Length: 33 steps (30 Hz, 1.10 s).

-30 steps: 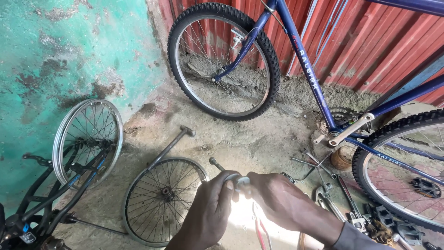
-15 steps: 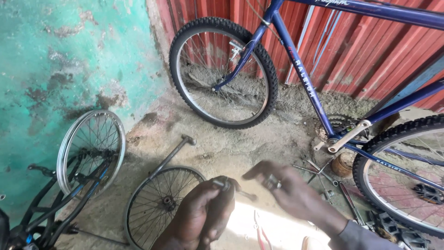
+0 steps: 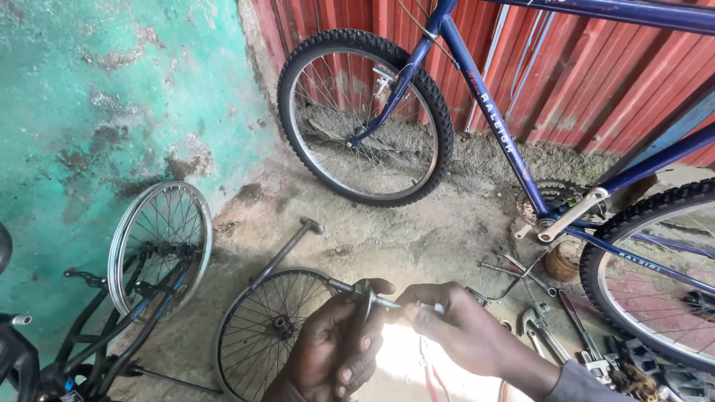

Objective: Disassembling a bicycle wheel axle by removing nuts, washers, and spacers using a wrench and pliers.

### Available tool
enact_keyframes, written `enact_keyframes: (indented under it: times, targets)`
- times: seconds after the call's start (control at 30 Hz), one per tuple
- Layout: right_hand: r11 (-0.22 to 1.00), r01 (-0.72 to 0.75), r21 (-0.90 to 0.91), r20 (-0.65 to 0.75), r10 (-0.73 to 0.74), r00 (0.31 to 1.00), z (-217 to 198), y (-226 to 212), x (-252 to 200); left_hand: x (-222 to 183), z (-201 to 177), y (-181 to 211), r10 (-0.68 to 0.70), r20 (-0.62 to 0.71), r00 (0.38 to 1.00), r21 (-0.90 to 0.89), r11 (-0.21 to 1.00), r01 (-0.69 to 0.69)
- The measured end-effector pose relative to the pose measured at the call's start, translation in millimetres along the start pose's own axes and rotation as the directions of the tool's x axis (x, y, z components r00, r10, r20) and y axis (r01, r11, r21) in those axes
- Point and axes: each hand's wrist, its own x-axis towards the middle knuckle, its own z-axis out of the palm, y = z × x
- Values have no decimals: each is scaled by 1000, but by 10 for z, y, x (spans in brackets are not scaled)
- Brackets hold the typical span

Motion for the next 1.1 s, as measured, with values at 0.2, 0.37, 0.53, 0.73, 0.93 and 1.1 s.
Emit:
enact_keyframes:
  times: [0.2,0.37,0.53,0.73,0.93,1.1]
  targets:
    - [989,-113,-97,44,118,992,24,37,7,2,32,-30,20,-65,998,-13,1000,-21]
    - [567,368,-737,17,-530,848,35,229,47,8,-66,-109,66,-13,998,-105,992,-67]
    - [895,242,-374,2,-260,966,-98,129,19,4,129,-103,96,-35,995,-28,995,-97]
    - [682,-508,526,316,398,861,-113,217,-138,-105,393,-96,48,23,999,107,993,-50]
    - [964,-83,-252,-76,66,995,-10,76,-298,-191,414,-288,6,-11,1000,-162,987,-8]
    - [976,-48,-214,-145,17,989,69,251,-413,-154,194,-434,9,18,1000,-168,986,-5]
